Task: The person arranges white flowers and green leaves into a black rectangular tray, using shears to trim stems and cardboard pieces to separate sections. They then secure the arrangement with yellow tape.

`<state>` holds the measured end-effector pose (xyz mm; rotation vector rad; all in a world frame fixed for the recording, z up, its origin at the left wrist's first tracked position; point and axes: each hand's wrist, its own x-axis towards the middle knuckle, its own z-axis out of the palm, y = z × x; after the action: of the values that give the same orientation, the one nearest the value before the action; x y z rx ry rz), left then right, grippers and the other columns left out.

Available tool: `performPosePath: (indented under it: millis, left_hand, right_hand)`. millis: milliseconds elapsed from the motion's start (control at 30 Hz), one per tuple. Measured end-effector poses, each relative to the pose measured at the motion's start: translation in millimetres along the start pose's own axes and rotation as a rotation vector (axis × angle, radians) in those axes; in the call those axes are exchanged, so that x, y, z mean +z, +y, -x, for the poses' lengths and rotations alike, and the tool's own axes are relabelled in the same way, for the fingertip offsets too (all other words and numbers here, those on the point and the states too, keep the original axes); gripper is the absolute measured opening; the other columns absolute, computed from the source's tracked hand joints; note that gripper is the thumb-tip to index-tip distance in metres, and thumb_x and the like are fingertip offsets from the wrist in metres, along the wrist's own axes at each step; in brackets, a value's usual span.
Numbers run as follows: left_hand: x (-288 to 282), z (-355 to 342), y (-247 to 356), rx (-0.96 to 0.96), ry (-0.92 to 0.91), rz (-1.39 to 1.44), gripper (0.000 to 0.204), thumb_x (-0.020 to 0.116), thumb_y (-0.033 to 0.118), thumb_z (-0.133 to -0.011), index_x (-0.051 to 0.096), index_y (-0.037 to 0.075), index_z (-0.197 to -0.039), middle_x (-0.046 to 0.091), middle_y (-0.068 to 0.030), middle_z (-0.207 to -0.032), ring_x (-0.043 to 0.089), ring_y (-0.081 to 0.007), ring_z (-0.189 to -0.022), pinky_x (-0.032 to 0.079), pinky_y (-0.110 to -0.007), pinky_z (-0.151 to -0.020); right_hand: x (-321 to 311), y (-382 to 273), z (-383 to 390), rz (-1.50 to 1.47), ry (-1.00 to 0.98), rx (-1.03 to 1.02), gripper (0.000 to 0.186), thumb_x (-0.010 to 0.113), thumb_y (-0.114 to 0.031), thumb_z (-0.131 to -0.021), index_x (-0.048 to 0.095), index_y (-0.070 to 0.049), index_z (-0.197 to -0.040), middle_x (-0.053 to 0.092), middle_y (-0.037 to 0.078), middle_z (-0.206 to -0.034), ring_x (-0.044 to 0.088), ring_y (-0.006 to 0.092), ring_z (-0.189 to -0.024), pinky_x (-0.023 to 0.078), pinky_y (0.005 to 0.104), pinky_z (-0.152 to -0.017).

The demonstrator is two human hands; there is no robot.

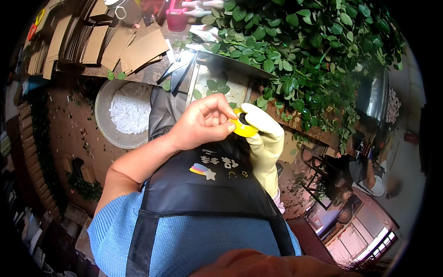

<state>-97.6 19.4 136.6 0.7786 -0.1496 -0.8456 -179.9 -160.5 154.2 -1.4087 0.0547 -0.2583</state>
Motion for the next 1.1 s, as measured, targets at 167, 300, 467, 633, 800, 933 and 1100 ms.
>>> performPosePath:
  millis: [167,300,467,633,800,933,1100]
  left_hand:
    - [-2,0,1,-0.018,-0.024,0.018,0.020,0.061,-0.015,-0.088,0.062,0.001,-0.099,0.056,-0.0050,-0.100,0.058,-0.0081,-0.082,0.047,-0.021,-0.075]
    - [-4,6,4,-0.065,-0.041,0.031,0.020,0.060,-0.015,-0.088,0.062,0.002,-0.098,0.057,-0.0054,-0.099,0.059,-0.0091,-0.082,0.047,-0.021,-0.075]
    - [-1,4,1,0.020,-0.022,-0.025,0.016,0.058,-0.012,-0.090,0.063,0.002,-0.098,0.058,-0.0061,-0.098,0.060,-0.0109,-0.081,0.049,-0.023,-0.074]
    - [-5,1,-1,-0.013,-0.018,-0.040,0.013,0.058,-0.007,-0.094,0.063,0.002,-0.099,0.059,-0.0054,-0.098,0.061,-0.0111,-0.083,0.050,-0.024,-0.077]
    - [-1,0,5,-0.030,-0.037,-0.015,0.011,0.062,-0.006,-0.093,0.064,0.002,-0.101,0.059,-0.0045,-0.098,0.061,-0.0103,-0.086,0.050,-0.024,-0.080]
    - [0,-1,3,-0.031,-0.015,0.050,0.012,0.062,-0.008,-0.092,0.063,0.002,-0.100,0.059,-0.0050,-0.098,0.061,-0.0103,-0.085,0.050,-0.024,-0.081]
    - [-4,-1,-8,0.023,0.017,-0.022,0.013,0.061,-0.008,-0.092,0.064,0.001,-0.100,0.060,-0.0057,-0.098,0.061,-0.0106,-0.083,0.050,-0.024,-0.078]
  right_hand:
    - [-2,0,3,-0.003,-0.012,0.028,0.034,0.079,-0.021,-0.092,0.073,0.002,-0.116,0.068,0.023,-0.130,0.069,0.0294,-0.114,0.054,0.0379,-0.099]
    - [-3,-3,5,-0.043,-0.030,0.065,0.034,0.080,-0.022,-0.092,0.074,0.001,-0.115,0.069,0.023,-0.128,0.070,0.0289,-0.113,0.055,0.0373,-0.098]
    - [-4,1,5,0.035,-0.031,0.045,0.035,0.080,-0.023,-0.091,0.073,0.001,-0.116,0.069,0.023,-0.128,0.071,0.0288,-0.111,0.056,0.0372,-0.097]
    - [-1,0,4,-0.001,-0.002,0.033,0.037,0.079,-0.022,-0.091,0.072,0.002,-0.118,0.068,0.022,-0.130,0.070,0.0292,-0.113,0.054,0.0377,-0.099]
    - [-1,0,2,0.004,-0.010,0.017,0.034,0.079,-0.019,-0.092,0.072,0.002,-0.118,0.067,0.023,-0.131,0.069,0.0282,-0.114,0.054,0.0377,-0.100]
    - [-2,-1,3,0.057,-0.008,0.026,0.034,0.078,-0.019,-0.092,0.072,0.003,-0.117,0.069,0.023,-0.128,0.070,0.0287,-0.112,0.055,0.0375,-0.098]
    - [-2,2,2,0.124,-0.027,-0.042,0.032,0.077,-0.018,-0.093,0.072,0.003,-0.117,0.070,0.022,-0.125,0.071,0.0275,-0.111,0.056,0.0370,-0.097]
